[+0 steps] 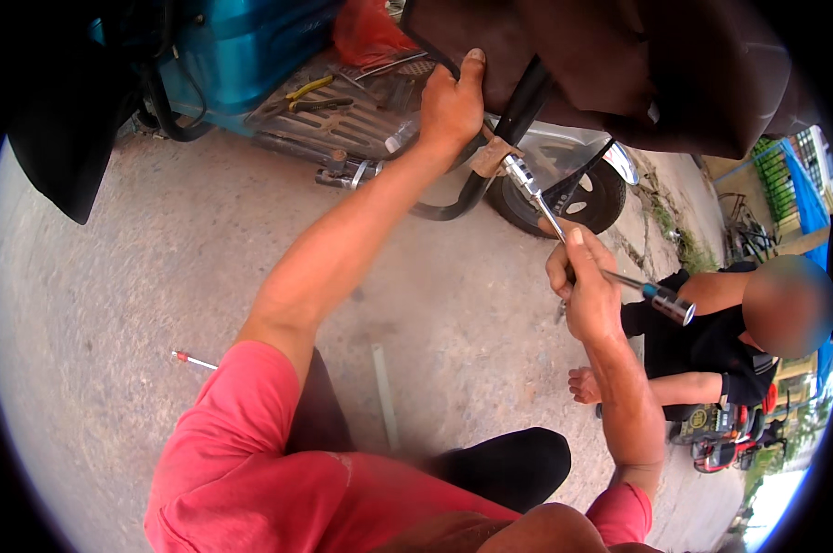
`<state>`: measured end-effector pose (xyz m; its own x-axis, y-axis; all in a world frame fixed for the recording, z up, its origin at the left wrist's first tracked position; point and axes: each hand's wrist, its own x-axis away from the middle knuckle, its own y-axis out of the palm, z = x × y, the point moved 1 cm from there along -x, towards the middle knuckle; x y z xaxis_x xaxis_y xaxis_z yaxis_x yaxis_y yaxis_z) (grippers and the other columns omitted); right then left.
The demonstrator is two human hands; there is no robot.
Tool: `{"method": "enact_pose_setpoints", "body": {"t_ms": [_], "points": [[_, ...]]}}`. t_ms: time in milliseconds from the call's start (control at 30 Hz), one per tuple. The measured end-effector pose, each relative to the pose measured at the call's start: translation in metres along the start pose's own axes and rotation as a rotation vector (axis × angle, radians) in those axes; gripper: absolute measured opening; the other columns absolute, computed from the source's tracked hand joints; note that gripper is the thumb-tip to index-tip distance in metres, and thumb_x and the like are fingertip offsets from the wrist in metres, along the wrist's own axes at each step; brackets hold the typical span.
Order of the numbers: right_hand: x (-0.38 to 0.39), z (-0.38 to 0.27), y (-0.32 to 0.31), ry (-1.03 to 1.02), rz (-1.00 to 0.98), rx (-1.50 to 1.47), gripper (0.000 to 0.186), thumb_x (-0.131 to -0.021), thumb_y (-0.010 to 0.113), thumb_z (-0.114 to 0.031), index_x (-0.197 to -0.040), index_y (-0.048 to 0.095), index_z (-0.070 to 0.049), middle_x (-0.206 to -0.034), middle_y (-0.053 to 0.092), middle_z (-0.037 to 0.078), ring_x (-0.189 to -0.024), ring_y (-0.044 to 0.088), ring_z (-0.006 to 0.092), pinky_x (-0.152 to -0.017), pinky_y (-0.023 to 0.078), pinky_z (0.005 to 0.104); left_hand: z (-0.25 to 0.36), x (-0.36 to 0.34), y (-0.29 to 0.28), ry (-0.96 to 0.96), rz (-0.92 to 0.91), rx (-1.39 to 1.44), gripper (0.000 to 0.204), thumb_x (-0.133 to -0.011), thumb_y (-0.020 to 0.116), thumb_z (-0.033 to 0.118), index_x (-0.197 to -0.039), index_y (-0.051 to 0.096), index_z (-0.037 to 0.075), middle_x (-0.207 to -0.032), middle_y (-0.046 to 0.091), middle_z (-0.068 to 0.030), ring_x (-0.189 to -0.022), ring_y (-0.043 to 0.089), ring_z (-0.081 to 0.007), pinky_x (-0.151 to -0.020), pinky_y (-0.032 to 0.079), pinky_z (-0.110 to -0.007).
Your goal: The person uses a socket wrench to loosen and tighten bolts on the rear assembly of a scooter and handles a piece of cardboard around the frame.
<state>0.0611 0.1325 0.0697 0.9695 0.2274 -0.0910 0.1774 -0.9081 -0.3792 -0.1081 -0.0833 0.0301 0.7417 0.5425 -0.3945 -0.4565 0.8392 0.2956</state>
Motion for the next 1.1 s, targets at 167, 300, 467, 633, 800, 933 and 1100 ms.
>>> {"method": "enact_pose_setpoints", "body": {"t_ms": [167, 300, 467, 633, 800, 933, 1100], "points": [[0.015, 0.033, 0.034, 0.219, -0.103, -0.813, 0.06, -0.108, 0.045, -0.045, -0.141, 0.048, 0.004, -0.064, 0.041, -0.003, -0.054, 0.031, 0.0074, -0.053, 0.027, 0.0242, -0.015, -0.005, 0.002, 0.016, -0.023, 0.036, 0.059, -0.098, 0.056, 0.052, -0.113, 0.066, -0.004, -0.109, 0.07, -0.0284, -0.112, 0.065, -0.0441, -0.097, 0.048, -0.047], [0.013, 0.026, 0.028, 0.243, -0.105, -0.685, 0.055, -0.108, 0.046, -0.04, -0.14, 0.049, 0.005, -0.063, 0.041, -0.003, -0.054, 0.033, 0.0079, -0.053, 0.028, 0.0252, -0.02, -0.008, 0.0, -0.006, -0.039, 0.0, 0.059, -0.098, 0.056, 0.053, -0.114, 0.066, -0.004, -0.11, 0.07, -0.0283, -0.113, 0.064, -0.0445, -0.097, 0.047, -0.048], [0.038, 0.033, 0.01, 0.169, -0.02, -0.466, 0.048, -0.108, 0.048, -0.033, -0.131, 0.057, 0.008, -0.058, 0.038, -0.004, -0.052, 0.033, 0.0077, -0.052, 0.028, 0.0264, -0.015, -0.007, 0.002, 0.001, -0.051, -0.034, 0.062, -0.098, 0.056, 0.053, -0.112, 0.066, -0.006, -0.11, 0.069, -0.0301, -0.112, 0.064, -0.047, -0.096, 0.047, -0.048], [0.03, 0.015, 0.005, 0.007, 0.068, 0.136, 0.04, -0.109, 0.046, -0.027, -0.13, 0.061, 0.004, -0.06, 0.042, -0.004, -0.053, 0.039, 0.0058, -0.054, 0.033, 0.0247, -0.017, -0.011, -0.005, -0.138, -0.099, -0.078, 0.062, -0.098, 0.055, 0.053, -0.111, 0.066, -0.007, -0.109, 0.069, -0.031, -0.111, 0.063, -0.0474, -0.096, 0.047, -0.048], [0.016, -0.012, 0.003, -0.149, 0.029, 0.574, 0.031, -0.104, 0.054, -0.015, -0.131, 0.06, 0.0, -0.063, 0.055, 0.006, -0.056, 0.058, 0.0158, -0.053, 0.046, 0.0339, -0.014, -0.007, -0.002, -0.056, -0.086, -0.039, 0.061, -0.098, 0.055, 0.051, -0.111, 0.065, -0.008, -0.108, 0.07, -0.0306, -0.112, 0.064, -0.0455, -0.097, 0.047, -0.046], [0.007, -0.014, -0.003, -0.496, 0.046, 1.098, 0.033, -0.093, 0.063, -0.007, -0.126, 0.061, 0.0, -0.067, 0.063, 0.011, -0.058, 0.064, 0.0288, -0.053, 0.049, 0.0385, -0.013, -0.008, -0.002, -0.04, -0.076, 0.008, 0.061, -0.099, 0.054, 0.051, -0.111, 0.065, -0.008, -0.109, 0.07, -0.0297, -0.112, 0.064, -0.0446, -0.097, 0.047, -0.047], [-0.003, -0.025, -0.007, -0.84, 0.056, 1.426, 0.043, -0.083, 0.07, -0.006, -0.125, 0.061, -0.001, -0.065, 0.057, 0.007, -0.056, 0.059, 0.0226, -0.051, 0.049, 0.0373, 0.007, 0.004, -0.004, -0.089, -0.053, -0.061, 0.06, -0.099, 0.054, 0.05, -0.109, 0.065, -0.008, -0.108, 0.07, -0.0294, -0.112, 0.065, -0.0438, -0.097, 0.047, -0.046]]}}
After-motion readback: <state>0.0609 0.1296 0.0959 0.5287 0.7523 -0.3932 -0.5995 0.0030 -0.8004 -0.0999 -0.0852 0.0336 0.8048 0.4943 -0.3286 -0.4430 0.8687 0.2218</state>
